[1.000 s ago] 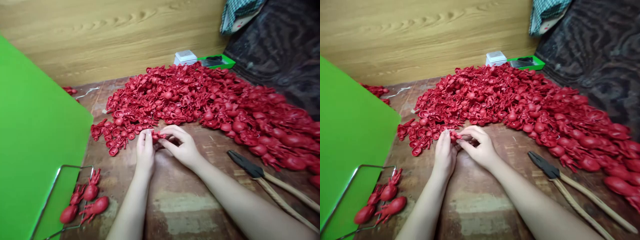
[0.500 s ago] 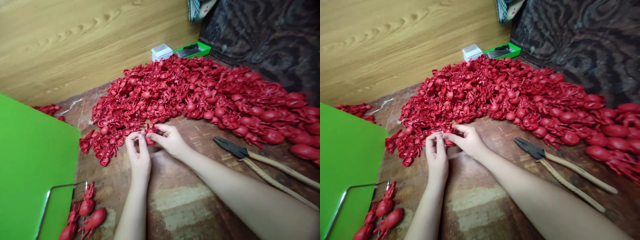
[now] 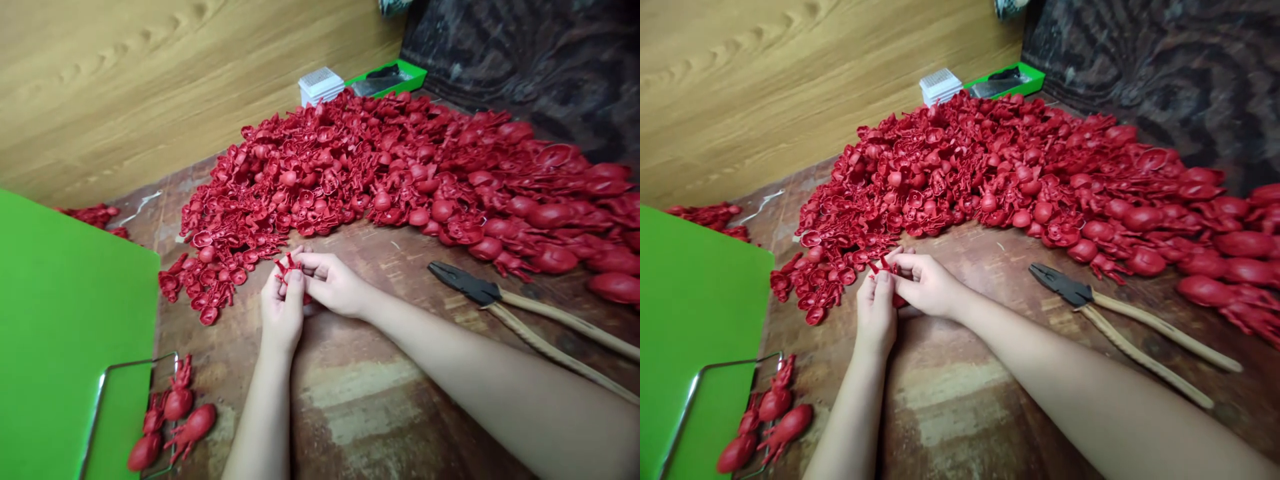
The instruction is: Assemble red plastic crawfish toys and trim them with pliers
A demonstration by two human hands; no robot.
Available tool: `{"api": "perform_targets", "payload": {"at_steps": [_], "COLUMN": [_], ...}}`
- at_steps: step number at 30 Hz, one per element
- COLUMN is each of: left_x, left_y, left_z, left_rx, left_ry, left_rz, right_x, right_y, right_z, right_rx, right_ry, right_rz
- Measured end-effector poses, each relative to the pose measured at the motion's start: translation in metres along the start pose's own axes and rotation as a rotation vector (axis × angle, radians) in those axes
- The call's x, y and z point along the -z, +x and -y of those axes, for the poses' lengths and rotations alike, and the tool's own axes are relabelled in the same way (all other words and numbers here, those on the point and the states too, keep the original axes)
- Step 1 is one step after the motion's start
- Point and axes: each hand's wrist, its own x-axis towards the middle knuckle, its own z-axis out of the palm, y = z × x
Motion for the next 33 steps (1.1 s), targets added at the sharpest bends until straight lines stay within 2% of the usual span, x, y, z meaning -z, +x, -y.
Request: {"api": "perform_targets", "payload": {"at_steps": [7,14,21,25,27,30,33], "left_x": [-0.002,-0.006,-0.009,-0.005,-0.001,0.007,0.015], "left_y": [0.005,0.003,0.003,0.007,0.01,0.014,0.015], "left_z": [-0.005,-0.005,-0.002,0.008,0.012,0.008,-0.004], "left_rx": [-0.004,-0.005,-0.045,-0.031,-0.044,-0.008,0.095], "left_ry": [0.098,0.06,0.103,0.02,0.002,0.05,0.129], "left_rz": [-0.044,-0.051,-0.064,-0.055,-0.015,-0.029,-0.09], "right_x": [-0.003,-0.004,-0.005,-0.003,-0.001,-0.001,-0.008], "right_y": [0.004,0.005,0.004,0.005,0.005,0.002,0.0], "right_z": [-0.012,-0.019,-0.019,-0.021,-0.019,-0.01,-0.006], "right_rx": [0.01,0.025,0.079,0.129,0.168,0.359,0.508], "right_ry": [0.027,0.063,0.02,-0.137,-0.269,-0.568,-0.806], "right_rz": [-0.071,-0.167,-0.168,-0.132,-0.186,-0.335,-0.39]}}
